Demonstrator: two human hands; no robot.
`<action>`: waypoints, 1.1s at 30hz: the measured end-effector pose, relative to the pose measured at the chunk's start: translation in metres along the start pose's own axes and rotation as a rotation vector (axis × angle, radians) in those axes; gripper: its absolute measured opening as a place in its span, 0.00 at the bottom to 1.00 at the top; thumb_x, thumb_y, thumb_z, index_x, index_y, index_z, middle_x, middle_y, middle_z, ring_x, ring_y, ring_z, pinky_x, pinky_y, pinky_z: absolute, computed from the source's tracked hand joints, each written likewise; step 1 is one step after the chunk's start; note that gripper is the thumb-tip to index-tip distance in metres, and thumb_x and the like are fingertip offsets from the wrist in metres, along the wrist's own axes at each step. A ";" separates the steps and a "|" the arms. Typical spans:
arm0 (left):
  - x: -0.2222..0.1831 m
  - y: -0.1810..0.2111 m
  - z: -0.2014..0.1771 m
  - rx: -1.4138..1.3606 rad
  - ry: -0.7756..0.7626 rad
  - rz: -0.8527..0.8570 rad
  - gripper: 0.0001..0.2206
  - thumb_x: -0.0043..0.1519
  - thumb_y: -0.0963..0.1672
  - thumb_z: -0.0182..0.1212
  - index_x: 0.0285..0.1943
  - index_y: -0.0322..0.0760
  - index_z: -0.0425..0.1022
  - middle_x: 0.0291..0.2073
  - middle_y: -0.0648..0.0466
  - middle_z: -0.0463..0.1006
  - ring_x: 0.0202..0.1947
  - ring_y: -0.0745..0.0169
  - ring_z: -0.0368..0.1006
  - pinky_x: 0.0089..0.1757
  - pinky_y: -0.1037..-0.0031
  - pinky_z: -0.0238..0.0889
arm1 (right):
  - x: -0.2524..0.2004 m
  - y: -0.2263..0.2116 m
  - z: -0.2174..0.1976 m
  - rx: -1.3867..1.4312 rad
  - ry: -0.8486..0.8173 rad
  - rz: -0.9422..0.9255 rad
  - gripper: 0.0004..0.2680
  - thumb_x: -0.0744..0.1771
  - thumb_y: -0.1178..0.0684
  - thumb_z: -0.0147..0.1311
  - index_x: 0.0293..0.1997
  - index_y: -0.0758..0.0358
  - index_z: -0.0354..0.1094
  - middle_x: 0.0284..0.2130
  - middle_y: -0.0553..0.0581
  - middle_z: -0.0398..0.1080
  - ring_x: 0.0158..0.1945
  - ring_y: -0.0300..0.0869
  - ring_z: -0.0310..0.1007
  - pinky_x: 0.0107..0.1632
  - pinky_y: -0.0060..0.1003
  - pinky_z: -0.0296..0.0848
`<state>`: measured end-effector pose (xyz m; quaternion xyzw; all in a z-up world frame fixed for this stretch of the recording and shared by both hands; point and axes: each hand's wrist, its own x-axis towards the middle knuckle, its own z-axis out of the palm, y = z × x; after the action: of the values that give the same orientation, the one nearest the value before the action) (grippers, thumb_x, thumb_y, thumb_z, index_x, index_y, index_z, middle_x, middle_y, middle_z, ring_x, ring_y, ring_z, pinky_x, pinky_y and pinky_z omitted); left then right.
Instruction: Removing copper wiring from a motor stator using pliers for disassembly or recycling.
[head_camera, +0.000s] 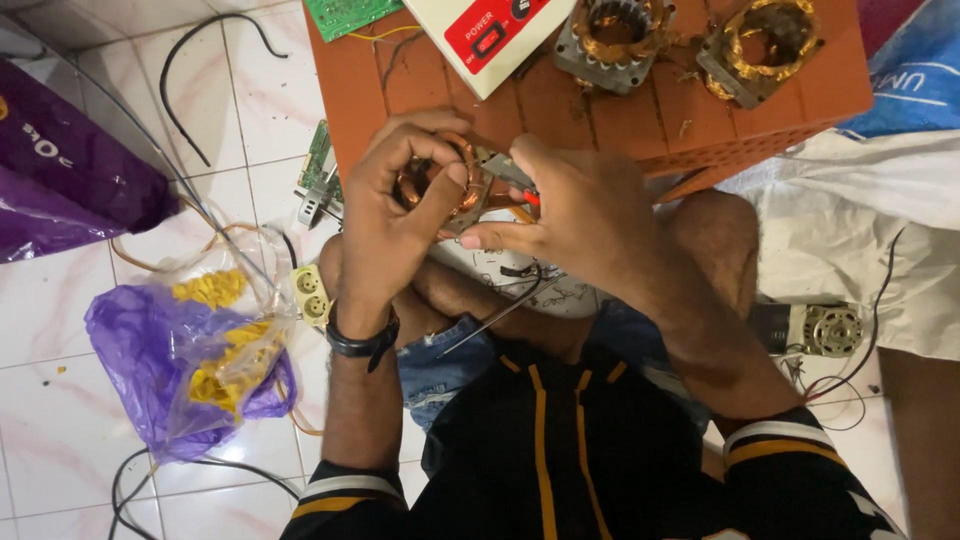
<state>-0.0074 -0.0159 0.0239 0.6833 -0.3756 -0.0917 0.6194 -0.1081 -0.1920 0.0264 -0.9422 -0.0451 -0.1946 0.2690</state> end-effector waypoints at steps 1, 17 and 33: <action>0.002 0.001 -0.001 0.002 -0.003 -0.002 0.04 0.62 0.35 0.58 0.40 0.33 0.71 0.56 0.48 0.74 0.52 0.63 0.69 0.49 0.77 0.61 | 0.000 0.001 0.000 0.002 0.002 0.003 0.25 0.59 0.35 0.76 0.39 0.69 0.66 0.20 0.55 0.70 0.17 0.43 0.64 0.21 0.38 0.60; 0.004 -0.014 0.002 -0.039 0.013 0.153 0.04 0.67 0.38 0.55 0.39 0.33 0.67 0.54 0.49 0.65 0.66 0.49 0.63 0.63 0.62 0.58 | 0.001 0.006 0.006 0.042 -0.014 0.024 0.25 0.61 0.32 0.73 0.37 0.65 0.63 0.22 0.54 0.69 0.16 0.40 0.63 0.20 0.36 0.60; 0.005 -0.016 0.004 -0.014 0.003 0.133 0.03 0.66 0.36 0.55 0.41 0.34 0.68 0.54 0.50 0.67 0.64 0.52 0.64 0.61 0.64 0.59 | -0.011 0.004 0.012 0.049 0.112 -0.045 0.22 0.64 0.36 0.70 0.36 0.67 0.63 0.19 0.53 0.64 0.15 0.38 0.56 0.18 0.34 0.54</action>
<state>0.0003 -0.0229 0.0100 0.6526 -0.4188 -0.0518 0.6293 -0.1136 -0.1886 0.0107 -0.9217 -0.0557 -0.2520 0.2897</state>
